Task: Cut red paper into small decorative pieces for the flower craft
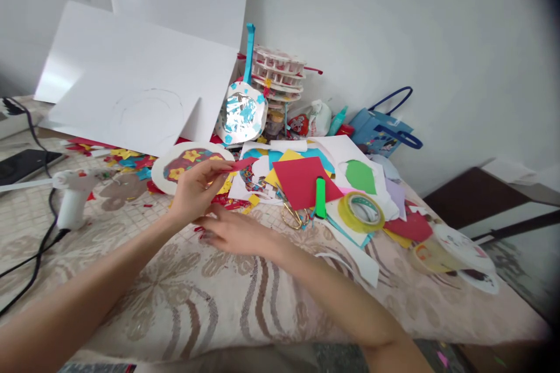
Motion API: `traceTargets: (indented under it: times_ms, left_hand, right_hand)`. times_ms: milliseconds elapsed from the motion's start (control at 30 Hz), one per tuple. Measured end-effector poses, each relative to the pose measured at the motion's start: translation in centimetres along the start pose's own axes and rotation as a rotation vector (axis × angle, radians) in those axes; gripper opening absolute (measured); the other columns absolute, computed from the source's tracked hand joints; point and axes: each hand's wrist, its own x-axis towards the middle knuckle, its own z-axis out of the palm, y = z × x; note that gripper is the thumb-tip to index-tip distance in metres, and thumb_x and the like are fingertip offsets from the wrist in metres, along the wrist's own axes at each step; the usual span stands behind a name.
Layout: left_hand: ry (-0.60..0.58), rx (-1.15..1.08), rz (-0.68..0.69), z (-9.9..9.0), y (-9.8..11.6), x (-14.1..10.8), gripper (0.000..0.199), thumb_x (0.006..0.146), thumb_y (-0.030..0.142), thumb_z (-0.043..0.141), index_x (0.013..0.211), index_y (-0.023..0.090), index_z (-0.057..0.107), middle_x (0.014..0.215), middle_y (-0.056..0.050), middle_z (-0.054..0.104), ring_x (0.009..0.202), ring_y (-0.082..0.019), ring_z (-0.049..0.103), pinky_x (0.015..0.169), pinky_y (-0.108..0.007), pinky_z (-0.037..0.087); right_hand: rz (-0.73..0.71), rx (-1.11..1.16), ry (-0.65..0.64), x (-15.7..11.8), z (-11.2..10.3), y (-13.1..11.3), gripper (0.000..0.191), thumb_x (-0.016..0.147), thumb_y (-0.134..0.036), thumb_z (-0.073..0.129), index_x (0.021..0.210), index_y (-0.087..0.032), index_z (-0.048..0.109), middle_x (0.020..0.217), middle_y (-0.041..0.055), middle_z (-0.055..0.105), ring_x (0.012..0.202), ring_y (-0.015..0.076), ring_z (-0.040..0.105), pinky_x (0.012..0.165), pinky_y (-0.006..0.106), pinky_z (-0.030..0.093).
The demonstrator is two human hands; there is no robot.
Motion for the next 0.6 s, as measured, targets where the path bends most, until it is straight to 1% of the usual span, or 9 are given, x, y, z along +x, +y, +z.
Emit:
traceTargets:
  times_ms: [33,100,200,267,333,433,500,533,600]
  left_hand:
    - [-0.003,-0.008,-0.011,-0.1,0.0,0.0,0.019,0.081,0.016,0.052,0.098,0.016,0.060,0.109,-0.010,0.062,0.102,-0.021,0.059,0.090,-0.037,0.047]
    - [-0.002,-0.023,-0.020,-0.1,0.1,0.1,0.019,0.080,0.016,0.053,0.098,0.016,0.060,0.110,-0.010,0.062,0.102,-0.021,0.058,0.090,-0.037,0.048]
    - [0.005,-0.050,-0.018,-0.2,0.4,0.2,0.018,0.080,0.016,0.053,0.096,0.016,0.060,0.111,-0.010,0.061,0.104,-0.021,0.058,0.088,-0.035,0.049]
    - [0.008,-0.054,-0.003,-0.2,0.5,0.2,0.017,0.080,0.016,0.053,0.095,0.016,0.060,0.111,-0.010,0.062,0.105,-0.021,0.057,0.087,-0.034,0.049]
    - [0.017,-0.029,0.032,-0.1,0.6,0.1,0.017,0.080,0.015,0.052,0.095,0.016,0.061,0.109,-0.010,0.063,0.105,-0.021,0.057,0.087,-0.035,0.049]
    - [0.008,0.058,0.104,0.1,0.8,-0.2,0.019,0.080,0.013,0.052,0.095,0.017,0.061,0.106,-0.010,0.064,0.102,-0.021,0.058,0.085,-0.035,0.050]
    - [-0.024,0.141,0.170,0.4,1.0,-0.6,0.020,0.079,0.011,0.052,0.095,0.018,0.062,0.106,-0.009,0.065,0.100,-0.020,0.059,0.085,-0.035,0.049]
    - [-0.043,0.181,0.209,0.6,1.0,-0.8,0.020,0.079,0.010,0.052,0.094,0.018,0.062,0.106,-0.009,0.065,0.100,-0.020,0.059,0.086,-0.035,0.048]
    - [-0.088,0.239,0.284,0.9,1.2,-1.3,0.021,0.079,0.008,0.052,0.094,0.018,0.062,0.107,-0.009,0.065,0.099,-0.019,0.060,0.087,-0.034,0.047]
  right_hand:
    - [-0.005,-0.055,-0.028,0.8,0.6,-0.3,0.037,0.081,-0.020,0.053,0.117,-0.024,0.049,0.117,0.0087,0.050,0.072,0.0156,0.058,0.052,0.025,0.043]
    - [-0.019,-0.135,-0.077,1.8,1.5,-0.7,0.027,0.077,-0.015,0.054,0.103,-0.022,0.056,0.107,0.0065,0.055,0.064,0.0137,0.056,0.045,0.024,0.037]
    - [-0.037,-0.173,-0.075,1.9,2.1,-0.4,0.010,0.078,-0.012,0.054,0.083,-0.021,0.057,0.089,0.0038,0.058,0.070,0.0141,0.055,0.051,0.023,0.040]
    - [-0.036,-0.139,-0.018,1.1,1.6,0.7,0.010,0.080,-0.011,0.051,0.083,-0.019,0.055,0.088,0.0045,0.057,0.076,0.0153,0.055,0.061,0.024,0.044]
    - [0.037,-0.083,0.104,-0.1,0.5,2.4,0.019,0.080,-0.005,0.045,0.090,-0.017,0.055,0.092,0.0060,0.055,0.086,0.0167,0.055,0.074,0.027,0.046]
    - [0.254,0.073,0.389,-2.0,-1.3,4.4,0.031,0.083,-0.007,0.042,0.110,-0.020,0.050,0.111,0.0091,0.050,0.099,0.0185,0.053,0.084,0.033,0.045]
    - [0.321,0.288,0.575,-3.0,-1.9,4.7,0.033,0.084,-0.011,0.043,0.115,-0.022,0.046,0.107,0.0083,0.053,0.091,0.0169,0.057,0.081,0.033,0.047]
    - [0.339,0.426,0.634,-3.4,-2.0,4.6,0.035,0.086,-0.014,0.042,0.120,-0.023,0.042,0.103,0.0072,0.055,0.089,0.0162,0.058,0.079,0.033,0.048]
    - [0.334,0.665,0.673,-4.0,-1.9,4.0,0.044,0.088,-0.018,0.041,0.130,-0.027,0.031,0.102,0.0054,0.059,0.088,0.0153,0.060,0.078,0.033,0.049]
